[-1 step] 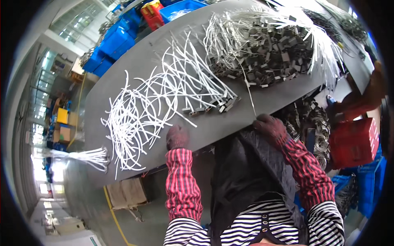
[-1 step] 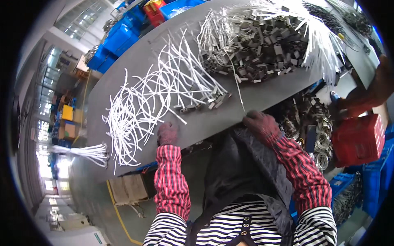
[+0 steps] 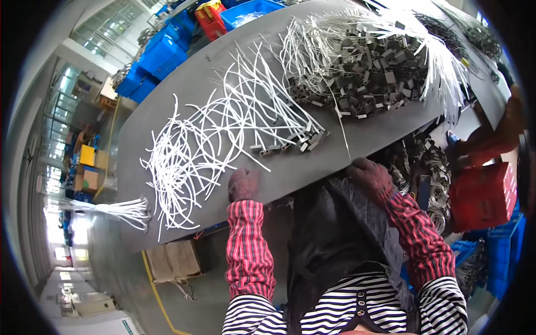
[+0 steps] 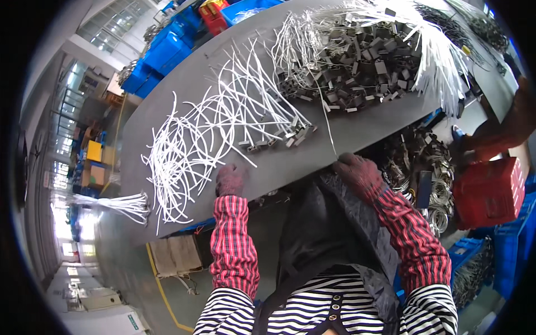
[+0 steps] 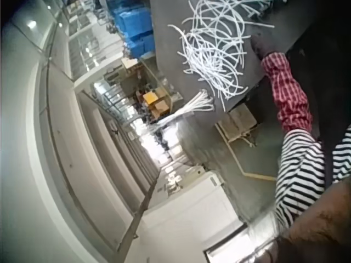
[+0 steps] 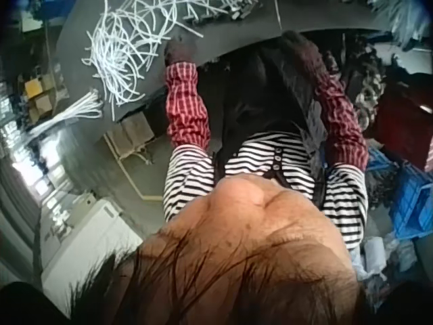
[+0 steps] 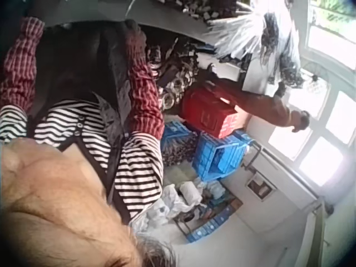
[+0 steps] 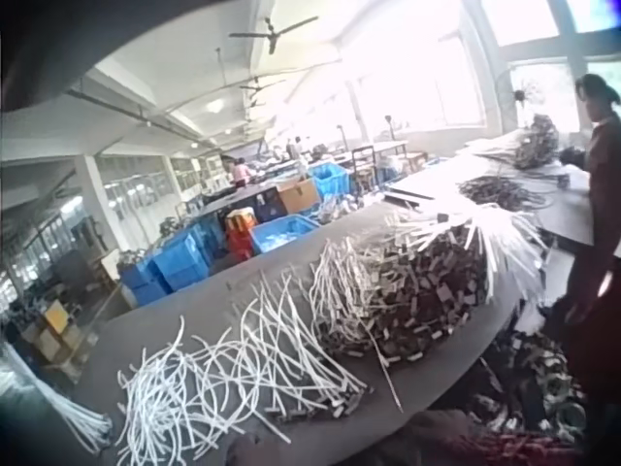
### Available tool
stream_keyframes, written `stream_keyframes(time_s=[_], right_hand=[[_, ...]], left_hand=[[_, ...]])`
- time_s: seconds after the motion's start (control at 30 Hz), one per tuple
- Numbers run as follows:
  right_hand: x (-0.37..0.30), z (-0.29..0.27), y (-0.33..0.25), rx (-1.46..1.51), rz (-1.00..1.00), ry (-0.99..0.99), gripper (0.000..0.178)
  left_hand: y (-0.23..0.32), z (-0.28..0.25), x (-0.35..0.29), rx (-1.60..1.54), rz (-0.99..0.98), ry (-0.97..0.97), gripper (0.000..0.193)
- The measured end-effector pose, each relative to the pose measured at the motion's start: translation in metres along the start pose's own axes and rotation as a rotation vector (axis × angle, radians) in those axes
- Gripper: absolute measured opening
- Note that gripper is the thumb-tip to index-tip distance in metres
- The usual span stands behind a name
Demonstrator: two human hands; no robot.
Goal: Sorting and bundling long white electrical wires on a manual assembly workbench.
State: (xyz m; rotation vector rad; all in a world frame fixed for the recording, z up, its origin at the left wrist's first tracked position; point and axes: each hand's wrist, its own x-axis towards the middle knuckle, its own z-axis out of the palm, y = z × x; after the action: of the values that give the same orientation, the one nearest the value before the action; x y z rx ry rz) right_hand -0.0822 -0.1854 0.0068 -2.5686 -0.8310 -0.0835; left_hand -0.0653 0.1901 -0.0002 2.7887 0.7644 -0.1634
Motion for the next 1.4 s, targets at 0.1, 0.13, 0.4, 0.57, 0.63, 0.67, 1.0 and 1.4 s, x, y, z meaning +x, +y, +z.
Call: stream_keyframes(time_s=[0.1,0.13,0.4,0.57,0.63,0.67,1.0,1.4], right_hand=[[-0.02,0.003,0.004,-0.039,-0.093,0.14,0.024],[-0.022,0.003,0.0,-0.036,-0.098,0.148,0.024],[-0.044,-0.02,-0.012,-0.004,-0.059,0.173,0.033],[-0.058,-0.018,-0.028,-0.045,-0.032,0.162,0.047],[-0.064,-0.02,-0.034,-0.037,-0.039,0.116,0.046],[-0.067,-0.02,-0.041,-0.016,-0.095,0.097,0.045],[-0.301,0.005,-0.03,1.009,0.836,0.491,0.029],[-0.479,0.017,0.015,0.616,1.103,0.498,0.013]], left_hand=[[0.044,-0.015,-0.016,-0.175,-0.11,-0.112,0.057],[0.055,-0.014,-0.019,-0.045,-0.144,-0.118,0.057],[-0.022,0.035,-0.001,-1.328,-0.087,-0.753,0.016],[0.104,0.038,-0.134,-1.707,-0.165,-0.933,0.013],[0.133,0.048,-0.155,-1.772,-0.117,-0.678,0.008],[0.131,0.07,-0.145,-1.808,-0.022,-0.629,0.009],[0.219,0.073,-0.14,-1.953,-0.191,-0.453,0.015],[0.22,0.089,-0.09,-2.201,-0.088,-0.428,0.016]])
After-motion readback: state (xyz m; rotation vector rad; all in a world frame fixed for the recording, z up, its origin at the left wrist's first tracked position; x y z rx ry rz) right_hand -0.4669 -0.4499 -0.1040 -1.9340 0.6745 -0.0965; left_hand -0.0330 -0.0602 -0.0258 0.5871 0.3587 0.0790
